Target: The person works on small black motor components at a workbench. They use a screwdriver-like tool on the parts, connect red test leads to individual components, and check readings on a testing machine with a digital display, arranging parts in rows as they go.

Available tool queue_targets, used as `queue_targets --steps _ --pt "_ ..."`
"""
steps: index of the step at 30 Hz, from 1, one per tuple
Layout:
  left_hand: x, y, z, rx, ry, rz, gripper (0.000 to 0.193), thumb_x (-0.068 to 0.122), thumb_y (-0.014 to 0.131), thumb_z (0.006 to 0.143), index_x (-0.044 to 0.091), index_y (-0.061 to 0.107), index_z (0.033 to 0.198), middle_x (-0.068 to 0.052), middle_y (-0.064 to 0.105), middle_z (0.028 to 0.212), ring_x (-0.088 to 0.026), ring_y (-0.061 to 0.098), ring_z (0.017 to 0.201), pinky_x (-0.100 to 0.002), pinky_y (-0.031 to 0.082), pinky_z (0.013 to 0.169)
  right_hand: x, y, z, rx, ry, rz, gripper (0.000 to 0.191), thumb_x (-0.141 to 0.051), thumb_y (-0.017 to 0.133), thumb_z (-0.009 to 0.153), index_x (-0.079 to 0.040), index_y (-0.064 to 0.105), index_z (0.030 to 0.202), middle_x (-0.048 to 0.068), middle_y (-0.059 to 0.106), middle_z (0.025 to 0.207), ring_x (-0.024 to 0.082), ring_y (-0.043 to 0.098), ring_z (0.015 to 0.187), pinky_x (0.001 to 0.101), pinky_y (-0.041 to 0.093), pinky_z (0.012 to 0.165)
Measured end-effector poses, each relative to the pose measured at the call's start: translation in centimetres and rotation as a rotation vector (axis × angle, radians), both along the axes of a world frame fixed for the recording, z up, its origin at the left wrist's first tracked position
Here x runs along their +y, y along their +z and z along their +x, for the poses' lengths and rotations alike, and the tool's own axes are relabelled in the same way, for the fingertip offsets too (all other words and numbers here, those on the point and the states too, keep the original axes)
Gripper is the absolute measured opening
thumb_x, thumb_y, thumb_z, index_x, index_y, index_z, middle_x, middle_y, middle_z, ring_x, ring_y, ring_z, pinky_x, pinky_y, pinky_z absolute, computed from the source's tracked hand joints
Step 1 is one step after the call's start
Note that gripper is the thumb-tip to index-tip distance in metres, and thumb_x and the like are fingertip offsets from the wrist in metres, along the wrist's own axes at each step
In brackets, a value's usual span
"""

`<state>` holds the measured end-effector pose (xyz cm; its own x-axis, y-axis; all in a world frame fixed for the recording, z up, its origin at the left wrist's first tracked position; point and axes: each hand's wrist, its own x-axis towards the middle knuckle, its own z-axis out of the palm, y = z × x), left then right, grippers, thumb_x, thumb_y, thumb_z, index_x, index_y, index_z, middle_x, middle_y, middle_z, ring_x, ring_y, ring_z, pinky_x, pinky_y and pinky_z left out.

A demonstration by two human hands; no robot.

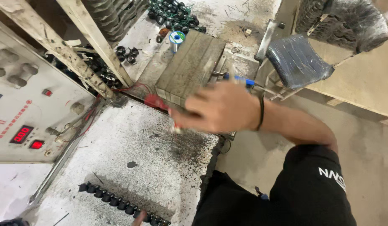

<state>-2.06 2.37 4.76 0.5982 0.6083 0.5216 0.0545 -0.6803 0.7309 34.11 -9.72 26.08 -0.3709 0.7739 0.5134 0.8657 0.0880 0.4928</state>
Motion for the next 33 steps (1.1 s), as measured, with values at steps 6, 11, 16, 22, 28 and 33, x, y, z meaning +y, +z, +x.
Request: queue_targets --steps 6,11,16,22,28,33 --pt "-4.3 5.4 10.0 0.052 -0.698 -0.308 0.018 0.001 0.078 0.08 0.007 0.081 0.097 -0.027 0.055 0.138 -0.013 0.067 0.073 -0.025 0.055 0.064 -6.0 -1.9 -6.6 0.273 0.034 -0.28 0.031 -0.023 0.068 0.093 -0.006 0.07 0.118 -0.003 0.049 0.079 0.01 0.054 0.065 0.0271 0.041 0.047" --pt "-5.1 6.9 10.2 0.194 -0.787 -0.325 0.015 -0.004 0.076 0.081 0.005 0.078 0.093 -0.013 0.068 0.097 -0.021 0.076 0.086 -0.031 0.061 0.074 -9.1 -5.5 -2.9 0.336 -0.236 -0.295 0.031 -0.022 0.065 0.088 -0.008 0.068 0.116 0.001 0.056 0.092 0.017 0.061 0.088 0.0346 0.051 0.071" --pt "-6.8 5.7 9.0 0.315 -0.822 -0.433 0.018 -0.005 0.077 0.08 0.005 0.077 0.094 -0.014 0.073 0.098 -0.024 0.079 0.086 -0.034 0.063 0.072 -10.7 -9.8 4.4 0.519 -0.828 -0.125 0.028 -0.041 0.066 0.091 -0.016 0.074 0.102 0.008 0.069 0.095 0.031 0.066 0.093 0.0459 0.053 0.076" --pt "-7.6 3.7 9.7 0.287 -0.89 -0.265 0.023 -0.006 0.077 0.075 0.004 0.077 0.096 -0.012 0.073 0.106 -0.032 0.067 0.099 -0.039 0.056 0.083 -11.8 -10.2 10.4 0.971 -0.675 0.1 0.02 -0.03 0.071 0.108 -0.012 0.074 0.116 0.016 0.074 0.092 0.031 0.076 0.08 0.0381 0.058 0.071" --pt "-9.6 -4.4 12.3 0.296 -1.078 -0.216 0.015 0.003 0.076 0.082 0.007 0.076 0.097 -0.007 0.072 0.108 -0.031 0.063 0.104 -0.04 0.052 0.091 -3.7 -11.5 2.7 1.294 0.332 -0.332 0.024 -0.018 0.071 0.103 -0.007 0.069 0.124 0.008 0.079 0.114 0.015 0.081 0.087 0.0244 0.062 0.064" --pt "-12.3 -11.2 12.5 0.399 -0.975 -0.081 0.006 0.014 0.074 0.088 0.011 0.075 0.094 -0.006 0.071 0.102 -0.03 0.063 0.104 -0.041 0.051 0.092 3.8 -18.1 -6.1 0.703 0.07 -0.919 0.023 -0.005 0.071 0.084 -0.005 0.076 0.106 0.016 0.077 0.102 0.035 0.071 0.102 0.0479 0.054 0.081"
